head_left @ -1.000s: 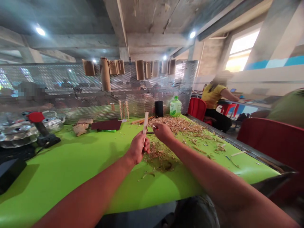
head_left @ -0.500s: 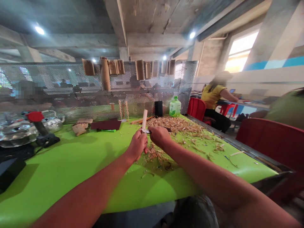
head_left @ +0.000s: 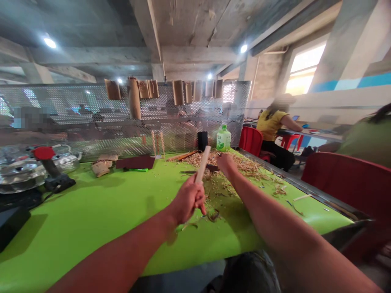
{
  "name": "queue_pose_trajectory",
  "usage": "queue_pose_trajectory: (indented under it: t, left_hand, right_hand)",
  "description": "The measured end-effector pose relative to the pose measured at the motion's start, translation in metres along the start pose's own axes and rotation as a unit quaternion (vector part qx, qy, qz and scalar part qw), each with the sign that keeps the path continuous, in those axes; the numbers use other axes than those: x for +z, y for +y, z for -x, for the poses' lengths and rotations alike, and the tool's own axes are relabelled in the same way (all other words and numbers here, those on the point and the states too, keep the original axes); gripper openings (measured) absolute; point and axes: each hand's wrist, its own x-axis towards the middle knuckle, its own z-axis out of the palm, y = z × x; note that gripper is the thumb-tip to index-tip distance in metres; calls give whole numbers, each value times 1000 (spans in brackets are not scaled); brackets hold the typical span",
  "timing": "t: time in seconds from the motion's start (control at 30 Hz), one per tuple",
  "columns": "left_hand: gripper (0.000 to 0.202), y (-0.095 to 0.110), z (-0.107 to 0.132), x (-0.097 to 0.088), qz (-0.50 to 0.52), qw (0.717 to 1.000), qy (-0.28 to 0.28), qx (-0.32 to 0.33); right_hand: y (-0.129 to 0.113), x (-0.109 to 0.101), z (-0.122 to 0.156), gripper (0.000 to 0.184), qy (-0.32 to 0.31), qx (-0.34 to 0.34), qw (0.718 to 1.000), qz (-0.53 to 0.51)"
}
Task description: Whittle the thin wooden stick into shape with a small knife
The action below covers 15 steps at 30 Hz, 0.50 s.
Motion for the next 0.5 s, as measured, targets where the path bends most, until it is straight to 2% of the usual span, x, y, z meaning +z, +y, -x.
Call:
queue_pose_trajectory:
  t: [0.07,0.17,0.33,0.5]
  left_hand:
    - [30,6,-9,-14,50,997,52,-6]
    - [22,12,-17,-30,95,991,94,-13]
    - [11,12,-20,-35,122,987,102,-17]
    - [6,14,-21,-36,148,982,114,-22]
  right_hand:
    - [-12,7,6,42,7,-10,1000,-27]
    - [-36,15,25,40,8,-72,996,-46]
    - [-58,16,59,37,-6,-195,980,-23]
    - [-64,15,74,36,-14,-239,971,27]
